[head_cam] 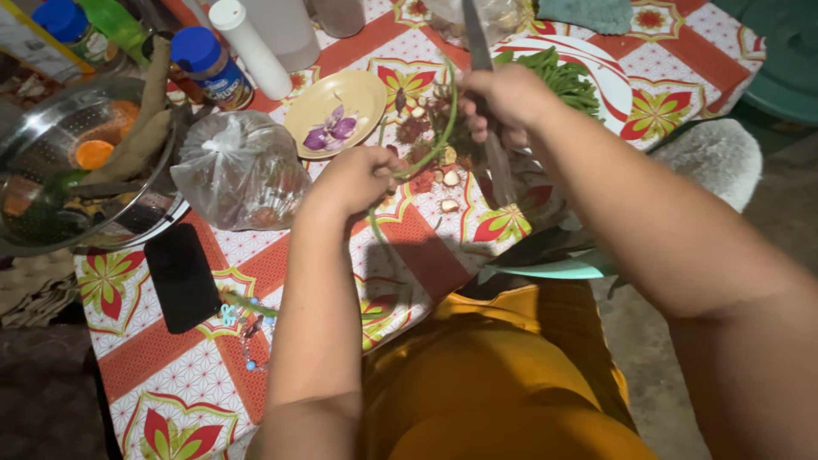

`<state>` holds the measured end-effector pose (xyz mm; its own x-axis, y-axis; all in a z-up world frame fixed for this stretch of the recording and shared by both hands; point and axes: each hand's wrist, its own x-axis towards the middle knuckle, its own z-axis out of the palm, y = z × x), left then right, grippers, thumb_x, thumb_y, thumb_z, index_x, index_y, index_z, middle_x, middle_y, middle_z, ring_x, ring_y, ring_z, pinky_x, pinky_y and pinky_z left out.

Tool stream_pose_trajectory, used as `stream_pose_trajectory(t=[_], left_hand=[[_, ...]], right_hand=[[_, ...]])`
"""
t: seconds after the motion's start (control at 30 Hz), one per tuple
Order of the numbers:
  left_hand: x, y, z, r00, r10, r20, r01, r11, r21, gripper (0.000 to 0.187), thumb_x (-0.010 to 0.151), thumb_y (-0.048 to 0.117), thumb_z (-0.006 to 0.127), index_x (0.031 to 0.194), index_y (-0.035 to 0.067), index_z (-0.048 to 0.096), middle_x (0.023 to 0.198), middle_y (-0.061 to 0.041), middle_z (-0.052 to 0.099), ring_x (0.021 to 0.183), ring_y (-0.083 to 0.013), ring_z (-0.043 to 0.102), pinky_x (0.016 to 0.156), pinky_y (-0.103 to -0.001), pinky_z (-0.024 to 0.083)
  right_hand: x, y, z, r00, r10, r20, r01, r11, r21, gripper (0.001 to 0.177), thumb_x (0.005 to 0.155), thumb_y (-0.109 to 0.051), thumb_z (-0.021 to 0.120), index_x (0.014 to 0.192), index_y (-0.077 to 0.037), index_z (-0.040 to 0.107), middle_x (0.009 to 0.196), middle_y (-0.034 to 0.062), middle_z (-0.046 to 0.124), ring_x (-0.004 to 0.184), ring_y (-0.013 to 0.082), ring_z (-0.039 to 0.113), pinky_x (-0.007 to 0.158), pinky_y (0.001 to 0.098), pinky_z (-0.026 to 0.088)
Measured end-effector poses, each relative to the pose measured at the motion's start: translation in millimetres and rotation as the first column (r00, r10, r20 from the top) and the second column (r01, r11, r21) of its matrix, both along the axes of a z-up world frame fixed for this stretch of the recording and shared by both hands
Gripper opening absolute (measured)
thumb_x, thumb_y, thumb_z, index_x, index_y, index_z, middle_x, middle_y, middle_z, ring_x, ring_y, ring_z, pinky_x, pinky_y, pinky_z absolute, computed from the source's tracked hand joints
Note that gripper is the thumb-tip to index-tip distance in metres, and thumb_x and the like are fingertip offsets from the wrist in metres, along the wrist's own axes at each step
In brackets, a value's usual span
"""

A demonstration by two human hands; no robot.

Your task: The person snaps green beans by hand and uses a knife to trim ends, placing the pieces onto a white plate while discarding scraps on the table.

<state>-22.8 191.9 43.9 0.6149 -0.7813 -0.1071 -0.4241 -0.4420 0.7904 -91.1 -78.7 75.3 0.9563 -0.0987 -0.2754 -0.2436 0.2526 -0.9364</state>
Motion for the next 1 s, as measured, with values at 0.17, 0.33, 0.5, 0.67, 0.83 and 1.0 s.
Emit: stream_pose_trajectory(t=[0.17, 0.33, 0.5, 0.67, 0.83, 1.0], left_hand=[[8.7, 18.2, 0.0, 0.979, 0.063, 0.196, -0.083, 0.992, 0.099, 0.023, 0.083, 0.008, 0.067, 0.104, 0.008, 0.076, 0.083, -0.005, 0.073, 0.075, -0.0140, 0.066, 0.070, -0.034, 0.053], [24.2, 27.0, 0.3, 0.970, 0.222, -0.097, -0.218, 0.974, 0.055, 0.027, 0.099, 0.027, 0.067, 0.091, 0.002, 0.075, 0.082, -0.015, 0.071, 0.071, -0.0274, 0.068, 0.069, -0.039, 0.052], [32.4, -23.5, -32.9, 0.806, 0.250, 0.537, -0.318, 0.947, 0.036, 0.019, 0.090, 0.015, 0.063, 0.094, 0.004, 0.078, 0.092, -0.024, 0.073, 0.087, -0.0418, 0.070, 0.077, -0.051, 0.054], [38.4, -49.9, -58.1, 0.800, 0.197, 0.567, -0.391, 0.888, 0.243, 0.019, 0.089, 0.015, 0.063, 0.093, 0.002, 0.076, 0.096, -0.025, 0.072, 0.092, -0.0421, 0.071, 0.083, -0.052, 0.055], [38.1, -41.5, -41.3, 0.778, 0.411, 0.475, -0.378, 0.910, -0.169, 0.033, 0.072, 0.008, 0.068, 0.103, 0.001, 0.078, 0.087, -0.023, 0.072, 0.082, -0.0373, 0.071, 0.076, -0.047, 0.055], [15.7, -54.2, -24.4, 0.935, 0.325, -0.140, -0.353, 0.877, -0.326, 0.033, 0.093, 0.011, 0.058, 0.122, 0.003, 0.072, 0.078, -0.006, 0.068, 0.064, -0.0134, 0.059, 0.059, -0.029, 0.050]], right_hand=[[-2.8, 16.1, -17.2, 0.999, -0.018, 0.032, 0.020, 0.999, -0.042, 0.017, 0.097, -0.019, 0.060, 0.091, -0.004, 0.055, 0.069, 0.0044, 0.054, 0.051, 0.0165, 0.049, 0.051, 0.0334, 0.044], [-0.7, 11.3, -24.2, 1.000, 0.026, 0.012, -0.023, 0.969, -0.247, 0.020, 0.099, -0.023, 0.058, 0.093, -0.005, 0.056, 0.070, 0.0032, 0.056, 0.051, 0.0142, 0.051, 0.048, 0.0308, 0.044], [-1.5, 16.7, -29.5, 0.993, 0.118, 0.005, -0.108, 0.925, -0.365, 0.024, 0.102, -0.027, 0.058, 0.096, -0.005, 0.061, 0.066, 0.0046, 0.055, 0.048, 0.0118, 0.048, 0.044, 0.0294, 0.039], [-6.8, 19.9, -15.1, 0.999, 0.033, -0.038, -0.047, 0.903, -0.428, 0.021, 0.099, -0.025, 0.058, 0.096, -0.005, 0.060, 0.061, 0.0047, 0.056, 0.046, 0.0133, 0.050, 0.043, 0.0301, 0.040], [-5.7, 15.2, -19.8, 0.998, 0.035, -0.046, -0.050, 0.922, -0.385, 0.020, 0.100, -0.025, 0.058, 0.097, -0.006, 0.060, 0.067, 0.0061, 0.058, 0.049, 0.0144, 0.051, 0.042, 0.0315, 0.037], [-1.3, 16.8, -30.8, 0.998, 0.004, 0.065, 0.012, 0.970, -0.242, 0.012, 0.096, -0.019, 0.058, 0.102, -0.008, 0.058, 0.077, 0.0038, 0.064, 0.051, 0.0125, 0.055, 0.043, 0.0290, 0.042]])
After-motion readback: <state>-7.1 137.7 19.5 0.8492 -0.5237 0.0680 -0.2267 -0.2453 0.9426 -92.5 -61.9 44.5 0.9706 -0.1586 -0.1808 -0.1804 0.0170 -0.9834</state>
